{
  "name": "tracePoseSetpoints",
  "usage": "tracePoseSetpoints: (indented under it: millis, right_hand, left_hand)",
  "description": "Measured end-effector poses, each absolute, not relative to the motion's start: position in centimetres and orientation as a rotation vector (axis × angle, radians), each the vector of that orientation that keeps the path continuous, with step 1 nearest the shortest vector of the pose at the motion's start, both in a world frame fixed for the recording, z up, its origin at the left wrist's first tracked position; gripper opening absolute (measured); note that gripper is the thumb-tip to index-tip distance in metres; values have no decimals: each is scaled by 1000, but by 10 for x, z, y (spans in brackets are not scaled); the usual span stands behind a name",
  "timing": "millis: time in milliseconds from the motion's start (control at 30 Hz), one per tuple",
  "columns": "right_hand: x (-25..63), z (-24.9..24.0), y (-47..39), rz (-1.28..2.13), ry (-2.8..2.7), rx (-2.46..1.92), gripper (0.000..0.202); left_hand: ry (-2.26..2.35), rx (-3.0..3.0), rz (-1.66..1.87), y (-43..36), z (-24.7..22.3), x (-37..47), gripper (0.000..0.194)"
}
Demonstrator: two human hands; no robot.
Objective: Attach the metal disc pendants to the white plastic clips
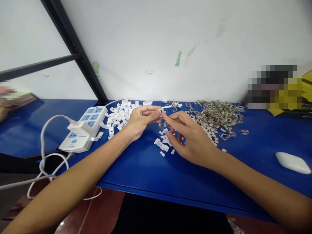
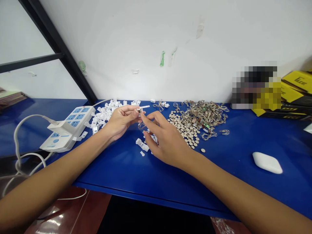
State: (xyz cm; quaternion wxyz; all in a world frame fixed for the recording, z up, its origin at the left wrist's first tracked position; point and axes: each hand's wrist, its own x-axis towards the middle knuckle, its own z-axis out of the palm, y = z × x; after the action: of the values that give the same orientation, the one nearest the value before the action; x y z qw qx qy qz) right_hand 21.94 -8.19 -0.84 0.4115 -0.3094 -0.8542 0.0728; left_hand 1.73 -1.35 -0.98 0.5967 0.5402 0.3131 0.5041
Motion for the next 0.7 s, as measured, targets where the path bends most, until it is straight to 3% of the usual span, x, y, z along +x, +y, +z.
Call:
tracePoseSetpoints:
  millis: [233, 333, 533, 700]
  right_hand:
    - [240, 6, -60, 85, -1823, -1046, 21]
    - [253, 3, -44, 262, -2014, -1195, 15]
    - [260, -6, -29, 384, -2316, -1265, 20]
    - [282, 21, -28, 528, -2360, -1374, 30]
  left_hand:
    - [727, 1368, 1071, -14, -5, 16, 30]
    - [753, 1398, 1004, -13, -7, 15, 30]
    - [720, 1443, 857, -14, -8, 14, 35]
    - [708, 1431, 864, -14, -9, 15, 32]
